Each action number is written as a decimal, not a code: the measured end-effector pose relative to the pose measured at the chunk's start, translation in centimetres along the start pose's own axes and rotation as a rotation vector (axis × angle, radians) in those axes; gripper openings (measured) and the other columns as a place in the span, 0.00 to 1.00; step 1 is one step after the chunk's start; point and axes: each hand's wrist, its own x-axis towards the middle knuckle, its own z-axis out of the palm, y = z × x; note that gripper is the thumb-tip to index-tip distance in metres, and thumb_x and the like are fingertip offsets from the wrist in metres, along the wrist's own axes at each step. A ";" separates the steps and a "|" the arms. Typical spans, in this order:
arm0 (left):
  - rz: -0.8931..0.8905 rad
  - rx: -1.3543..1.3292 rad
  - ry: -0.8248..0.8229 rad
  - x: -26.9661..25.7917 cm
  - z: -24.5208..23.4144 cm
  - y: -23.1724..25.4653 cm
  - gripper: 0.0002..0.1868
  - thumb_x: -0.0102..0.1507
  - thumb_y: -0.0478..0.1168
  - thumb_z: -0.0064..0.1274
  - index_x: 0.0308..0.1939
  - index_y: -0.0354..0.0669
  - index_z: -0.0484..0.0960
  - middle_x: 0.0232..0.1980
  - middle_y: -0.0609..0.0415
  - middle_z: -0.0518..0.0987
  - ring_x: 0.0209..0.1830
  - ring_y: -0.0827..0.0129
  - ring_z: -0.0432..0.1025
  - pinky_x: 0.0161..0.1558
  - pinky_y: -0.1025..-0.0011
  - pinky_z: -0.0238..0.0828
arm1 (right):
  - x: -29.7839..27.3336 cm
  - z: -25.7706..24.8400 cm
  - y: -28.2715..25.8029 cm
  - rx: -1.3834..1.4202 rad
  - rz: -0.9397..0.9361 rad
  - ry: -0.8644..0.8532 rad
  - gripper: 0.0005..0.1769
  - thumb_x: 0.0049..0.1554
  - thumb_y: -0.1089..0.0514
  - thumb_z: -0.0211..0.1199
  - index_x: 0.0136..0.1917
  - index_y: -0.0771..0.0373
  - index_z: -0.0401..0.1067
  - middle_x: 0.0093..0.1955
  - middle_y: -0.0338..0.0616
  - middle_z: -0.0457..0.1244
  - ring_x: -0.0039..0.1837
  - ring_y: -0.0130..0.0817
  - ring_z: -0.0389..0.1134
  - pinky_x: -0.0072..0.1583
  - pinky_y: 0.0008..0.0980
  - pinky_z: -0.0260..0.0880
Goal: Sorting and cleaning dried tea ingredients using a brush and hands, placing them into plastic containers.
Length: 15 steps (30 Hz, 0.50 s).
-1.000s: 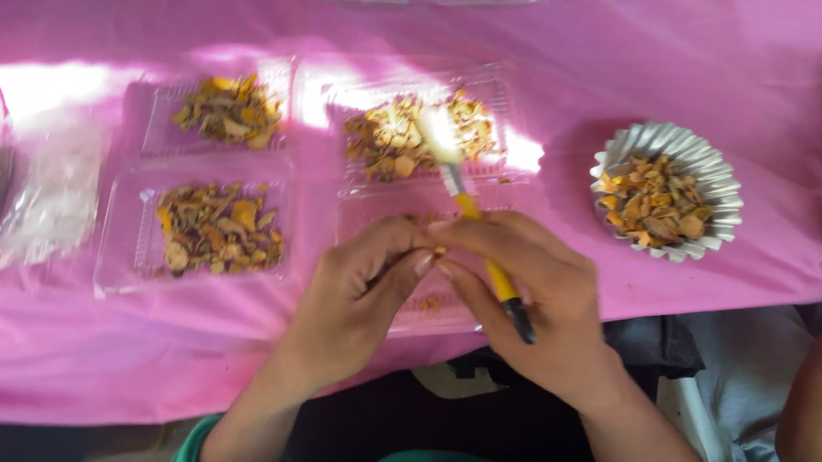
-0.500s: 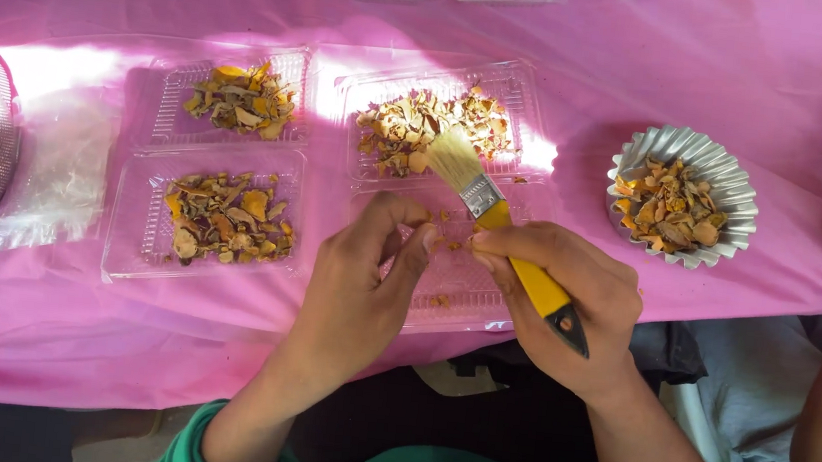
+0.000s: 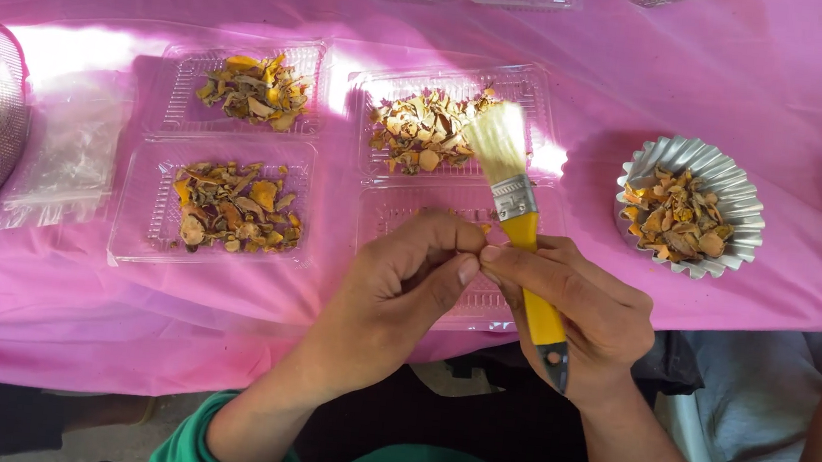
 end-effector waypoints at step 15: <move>-0.008 -0.141 -0.059 -0.1 0.4 0.3 0.06 0.73 0.35 0.44 0.48 0.38 0.76 0.42 0.57 0.76 0.39 0.79 0.68 0.43 0.80 0.65 | -0.5 -0.6 -1.2 -0.015 0.187 0.058 0.12 0.51 0.72 0.73 0.49 0.72 0.76 0.44 0.56 0.72 0.30 0.19 0.63 0.40 0.13 0.70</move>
